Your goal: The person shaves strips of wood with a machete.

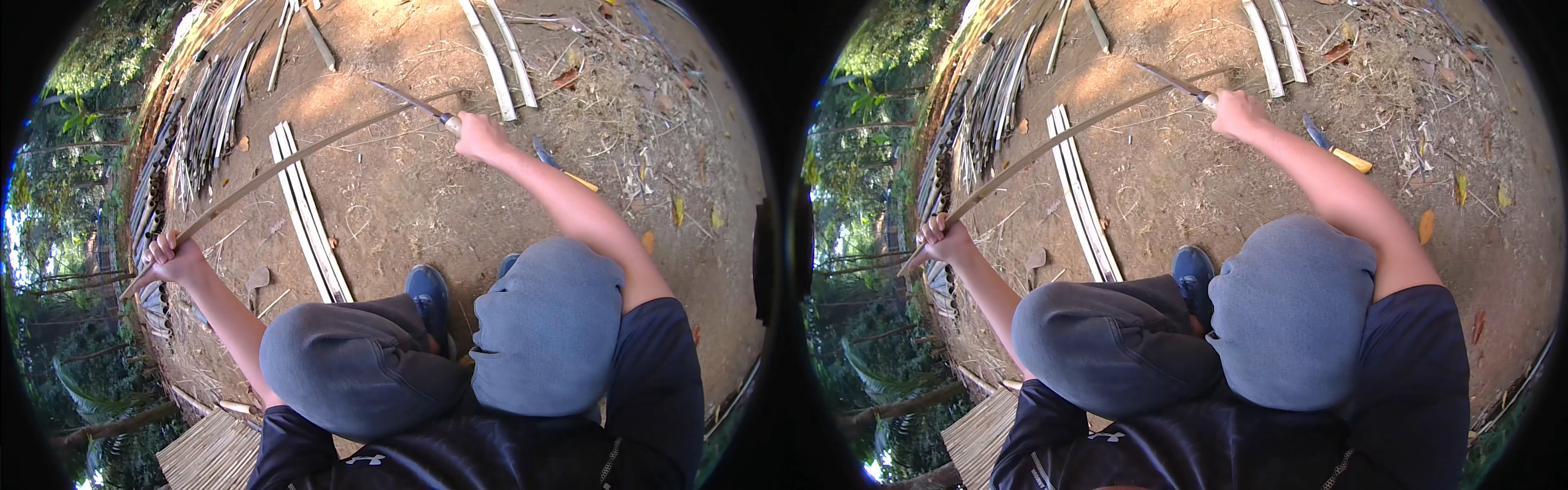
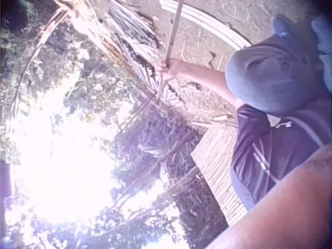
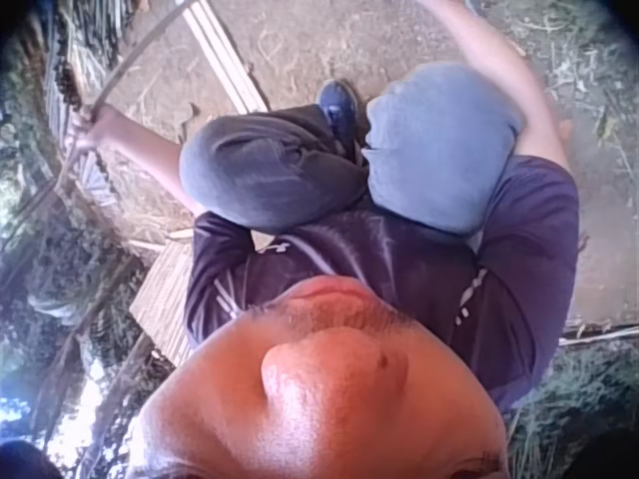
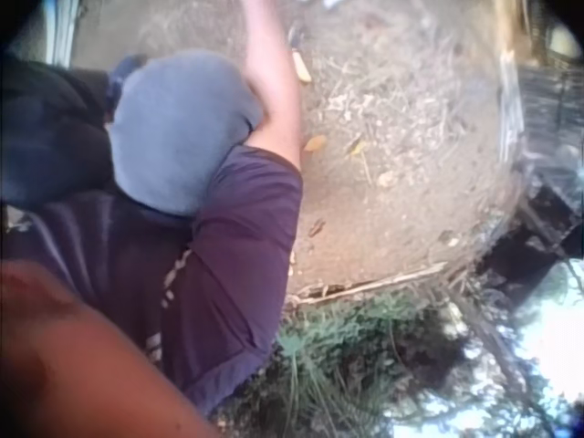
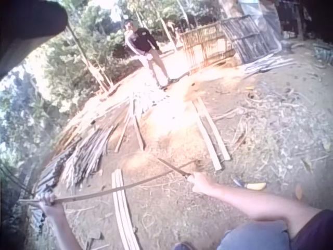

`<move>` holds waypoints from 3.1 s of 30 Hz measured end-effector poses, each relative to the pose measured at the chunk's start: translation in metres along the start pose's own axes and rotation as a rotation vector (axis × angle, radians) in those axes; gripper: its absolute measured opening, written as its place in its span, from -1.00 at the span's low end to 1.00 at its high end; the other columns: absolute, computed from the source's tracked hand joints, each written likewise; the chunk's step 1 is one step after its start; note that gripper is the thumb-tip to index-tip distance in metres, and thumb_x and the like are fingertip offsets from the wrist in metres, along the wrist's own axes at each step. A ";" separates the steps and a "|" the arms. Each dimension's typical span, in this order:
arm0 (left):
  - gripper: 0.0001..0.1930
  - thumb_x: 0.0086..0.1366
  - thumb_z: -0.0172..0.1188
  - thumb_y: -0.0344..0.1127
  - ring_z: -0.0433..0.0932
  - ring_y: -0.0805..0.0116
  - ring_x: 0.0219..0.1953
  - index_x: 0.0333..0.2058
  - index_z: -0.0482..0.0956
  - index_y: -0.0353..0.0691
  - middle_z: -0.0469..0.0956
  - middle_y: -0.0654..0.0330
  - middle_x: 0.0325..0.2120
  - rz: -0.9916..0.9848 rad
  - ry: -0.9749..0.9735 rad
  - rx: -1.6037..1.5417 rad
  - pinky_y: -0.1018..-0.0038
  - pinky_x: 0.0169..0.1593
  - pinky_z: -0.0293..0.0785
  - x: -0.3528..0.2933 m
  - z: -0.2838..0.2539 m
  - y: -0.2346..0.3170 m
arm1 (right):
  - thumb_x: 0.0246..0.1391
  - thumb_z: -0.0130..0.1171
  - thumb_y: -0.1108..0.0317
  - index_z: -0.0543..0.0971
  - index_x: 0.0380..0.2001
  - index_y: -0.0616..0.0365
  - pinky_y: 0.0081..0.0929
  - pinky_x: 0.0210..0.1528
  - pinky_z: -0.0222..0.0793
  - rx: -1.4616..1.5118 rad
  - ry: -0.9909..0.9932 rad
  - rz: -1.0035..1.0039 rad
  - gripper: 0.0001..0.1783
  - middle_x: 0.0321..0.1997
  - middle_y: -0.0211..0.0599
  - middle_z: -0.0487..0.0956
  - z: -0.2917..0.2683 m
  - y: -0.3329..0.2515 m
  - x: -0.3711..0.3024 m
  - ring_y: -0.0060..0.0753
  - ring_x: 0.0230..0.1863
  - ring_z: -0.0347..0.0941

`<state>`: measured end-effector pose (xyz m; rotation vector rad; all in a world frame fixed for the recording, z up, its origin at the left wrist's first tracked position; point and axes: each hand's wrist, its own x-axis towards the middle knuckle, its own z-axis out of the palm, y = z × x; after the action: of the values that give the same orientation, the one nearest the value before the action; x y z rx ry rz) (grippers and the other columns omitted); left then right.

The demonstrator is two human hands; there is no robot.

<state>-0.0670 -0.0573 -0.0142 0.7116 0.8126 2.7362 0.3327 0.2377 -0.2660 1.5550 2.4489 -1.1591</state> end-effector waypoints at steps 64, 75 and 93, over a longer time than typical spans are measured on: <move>-0.61 0.40 -0.05 -0.06 0.31 0.36 -0.68 -0.60 0.18 -0.05 0.19 0.34 -0.79 0.142 0.302 0.441 0.35 -0.44 0.43 -0.046 0.048 -0.027 | -0.03 0.23 0.31 0.53 -0.15 0.07 -0.01 -0.04 0.50 0.088 0.202 0.112 -0.67 -0.21 0.07 0.67 0.060 0.062 -0.018 0.13 -0.10 0.62; -0.68 0.35 0.03 -0.19 0.32 0.40 -0.66 -0.56 0.17 -0.06 0.23 0.34 -0.75 0.178 0.371 0.458 0.39 -0.41 0.47 -0.025 0.030 -0.032 | -0.02 0.21 0.28 0.53 -0.07 0.08 -0.08 0.02 0.51 0.010 0.139 0.205 -0.62 -0.14 -0.03 0.67 0.044 0.079 0.009 0.05 -0.04 0.62; -0.87 -0.04 -0.05 -0.20 0.15 0.49 -0.80 -0.67 0.27 -0.02 0.13 0.39 -0.84 -0.060 -0.174 0.164 0.51 -0.57 0.16 -0.027 0.022 -0.019 | -0.02 0.26 0.34 0.50 -0.21 0.13 -0.11 -0.27 0.50 0.276 0.069 -0.047 -0.72 -0.43 -0.06 0.64 0.062 0.015 -0.071 0.06 -0.34 0.62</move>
<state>-0.0320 -0.0398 -0.0191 0.9263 1.0082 2.5328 0.3583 0.1499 -0.2922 1.6338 2.4669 -1.5331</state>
